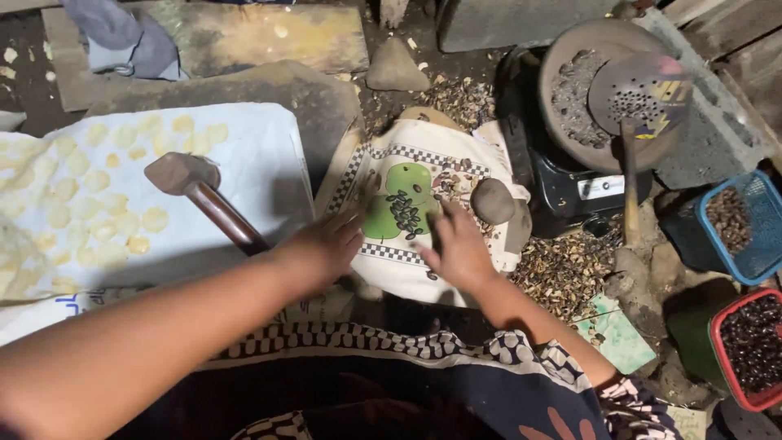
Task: Cracking nuts with a wooden mallet and cleaning the kernels using a stone
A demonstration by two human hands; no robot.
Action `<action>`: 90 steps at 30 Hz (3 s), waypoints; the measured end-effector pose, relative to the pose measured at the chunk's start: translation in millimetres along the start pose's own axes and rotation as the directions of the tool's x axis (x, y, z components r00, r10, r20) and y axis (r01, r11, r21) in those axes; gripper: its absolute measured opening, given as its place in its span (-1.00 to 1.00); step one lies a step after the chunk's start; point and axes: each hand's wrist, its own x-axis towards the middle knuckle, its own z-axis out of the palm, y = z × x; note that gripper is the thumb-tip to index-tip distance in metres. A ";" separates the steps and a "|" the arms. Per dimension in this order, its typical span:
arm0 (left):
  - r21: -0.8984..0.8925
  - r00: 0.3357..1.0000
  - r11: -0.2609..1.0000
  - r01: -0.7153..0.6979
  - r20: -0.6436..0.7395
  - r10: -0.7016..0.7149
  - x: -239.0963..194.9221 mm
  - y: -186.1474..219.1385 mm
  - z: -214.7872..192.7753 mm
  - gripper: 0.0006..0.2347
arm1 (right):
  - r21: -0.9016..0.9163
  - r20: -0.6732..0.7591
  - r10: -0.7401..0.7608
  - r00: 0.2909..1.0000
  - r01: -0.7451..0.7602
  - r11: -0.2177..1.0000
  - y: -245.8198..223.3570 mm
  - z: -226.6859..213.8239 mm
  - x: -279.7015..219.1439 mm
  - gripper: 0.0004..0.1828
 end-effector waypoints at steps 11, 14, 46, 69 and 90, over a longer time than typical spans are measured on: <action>-0.557 0.992 0.831 -0.002 -0.109 -0.071 109.3 -4.9 79.8 -0.03 | -0.095 -0.376 0.112 0.920 -0.159 0.983 52.2 -29.6 -18.2 -0.60; -0.470 0.981 0.882 0.035 -0.153 -0.120 127.2 4.1 115.8 -0.15 | 0.032 -0.185 0.260 0.948 -0.258 0.966 65.6 -32.0 12.3 -0.18; -0.521 0.861 0.826 0.216 -0.297 -0.413 127.9 28.1 131.0 -0.79 | 0.053 0.261 0.462 0.848 -0.490 0.870 23.2 -23.1 5.3 -0.42; -0.536 0.844 0.816 0.219 -0.315 -0.434 126.5 33.5 148.6 -0.75 | 0.123 0.410 0.551 0.726 -0.643 0.756 23.8 -40.8 34.4 -0.48; -0.561 0.878 0.779 0.280 -0.179 -0.445 145.3 39.1 144.2 -0.90 | -0.075 0.302 0.609 0.734 -0.619 0.782 5.9 -59.0 10.6 -0.44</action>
